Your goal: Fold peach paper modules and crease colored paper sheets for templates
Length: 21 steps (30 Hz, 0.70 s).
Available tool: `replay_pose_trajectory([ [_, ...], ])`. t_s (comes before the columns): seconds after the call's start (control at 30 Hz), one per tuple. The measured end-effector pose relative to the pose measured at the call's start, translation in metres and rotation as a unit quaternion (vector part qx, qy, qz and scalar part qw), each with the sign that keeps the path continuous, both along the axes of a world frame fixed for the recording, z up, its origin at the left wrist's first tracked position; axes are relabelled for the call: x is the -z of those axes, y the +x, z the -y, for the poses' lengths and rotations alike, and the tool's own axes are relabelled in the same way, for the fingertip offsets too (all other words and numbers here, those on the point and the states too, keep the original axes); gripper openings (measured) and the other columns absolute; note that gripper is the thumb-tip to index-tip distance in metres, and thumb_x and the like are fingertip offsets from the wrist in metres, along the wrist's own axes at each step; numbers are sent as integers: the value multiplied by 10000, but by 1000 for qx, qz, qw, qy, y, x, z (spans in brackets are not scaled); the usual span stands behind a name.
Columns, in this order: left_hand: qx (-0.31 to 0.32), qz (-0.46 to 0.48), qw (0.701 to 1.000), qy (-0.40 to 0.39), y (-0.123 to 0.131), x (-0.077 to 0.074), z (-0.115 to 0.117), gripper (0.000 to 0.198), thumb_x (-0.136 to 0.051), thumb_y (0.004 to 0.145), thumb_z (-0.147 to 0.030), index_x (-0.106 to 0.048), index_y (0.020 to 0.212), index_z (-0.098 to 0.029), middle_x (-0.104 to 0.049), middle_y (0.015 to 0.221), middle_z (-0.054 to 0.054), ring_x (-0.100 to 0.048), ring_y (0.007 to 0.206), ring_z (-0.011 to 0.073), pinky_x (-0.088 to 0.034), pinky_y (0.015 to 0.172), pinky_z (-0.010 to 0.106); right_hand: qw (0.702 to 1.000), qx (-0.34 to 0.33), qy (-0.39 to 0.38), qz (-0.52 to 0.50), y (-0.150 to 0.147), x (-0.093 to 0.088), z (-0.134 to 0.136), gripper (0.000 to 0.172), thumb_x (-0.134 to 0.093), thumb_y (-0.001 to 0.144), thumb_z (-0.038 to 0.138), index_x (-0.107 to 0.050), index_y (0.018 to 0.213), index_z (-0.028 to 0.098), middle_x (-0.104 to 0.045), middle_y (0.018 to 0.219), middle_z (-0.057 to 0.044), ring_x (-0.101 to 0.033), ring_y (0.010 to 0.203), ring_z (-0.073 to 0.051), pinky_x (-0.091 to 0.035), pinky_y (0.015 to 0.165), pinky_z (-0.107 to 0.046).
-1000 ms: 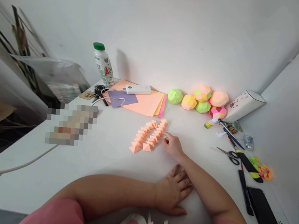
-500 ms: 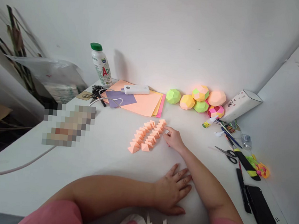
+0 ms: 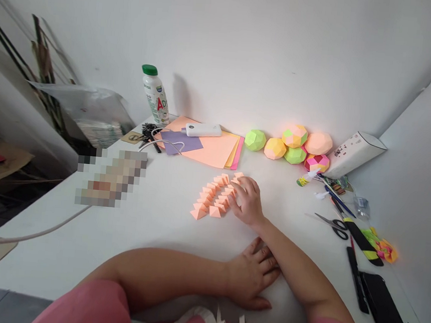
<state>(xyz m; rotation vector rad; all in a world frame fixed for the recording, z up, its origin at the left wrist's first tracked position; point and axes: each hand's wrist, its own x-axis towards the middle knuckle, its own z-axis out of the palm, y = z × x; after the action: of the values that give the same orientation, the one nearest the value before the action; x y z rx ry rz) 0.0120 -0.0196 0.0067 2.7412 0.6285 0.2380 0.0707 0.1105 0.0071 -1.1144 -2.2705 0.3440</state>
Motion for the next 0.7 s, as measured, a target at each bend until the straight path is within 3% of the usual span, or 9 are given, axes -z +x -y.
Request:
replay_pose_trajectory([
  [0.07, -2, 2, 1000, 8, 0, -2, 0, 760, -442, 905, -591, -335, 1451, -73, -376, 1505, 171, -295, 1377, 416, -151, 1127, 669, 993, -41, 89, 73, -5, 3, -2, 436, -486, 894, 414, -601, 1245, 182, -420, 1448, -146, -279, 1395, -337, -239, 1138, -533],
  [0.2, -6, -5, 1000, 22, 0, -5, -1, 761, -454, 897, -596, -356, 1440, -71, -380, 1499, 178, -302, 1370, 428, -150, 1128, 662, 986, -36, 52, 154, -7, 12, -12, 469, -407, 941, 455, -544, 1327, 225, -238, 1565, -114, -104, 1457, -373, -145, 1140, -611],
  [0.33, -9, -6, 1000, 24, 0, -6, -1, 760, -456, 895, -599, -367, 1434, -71, -394, 1489, 184, -323, 1357, 429, -159, 1120, 668, 985, -34, 26, 164, -6, 14, -14, 473, -376, 953, 467, -546, 1329, 236, -212, 1578, -115, -65, 1464, -386, -118, 1136, -636],
  [0.7, -7, 4, 999, 31, 0, -5, -1, 762, -475, 889, -593, -375, 1433, -70, -409, 1482, 179, -332, 1358, 413, -166, 1121, 664, 977, -104, 65, 172, -10, 13, -6, 452, -418, 937, 473, -581, 1288, 239, -267, 1551, -114, -69, 1464, -353, -122, 1154, -592],
])
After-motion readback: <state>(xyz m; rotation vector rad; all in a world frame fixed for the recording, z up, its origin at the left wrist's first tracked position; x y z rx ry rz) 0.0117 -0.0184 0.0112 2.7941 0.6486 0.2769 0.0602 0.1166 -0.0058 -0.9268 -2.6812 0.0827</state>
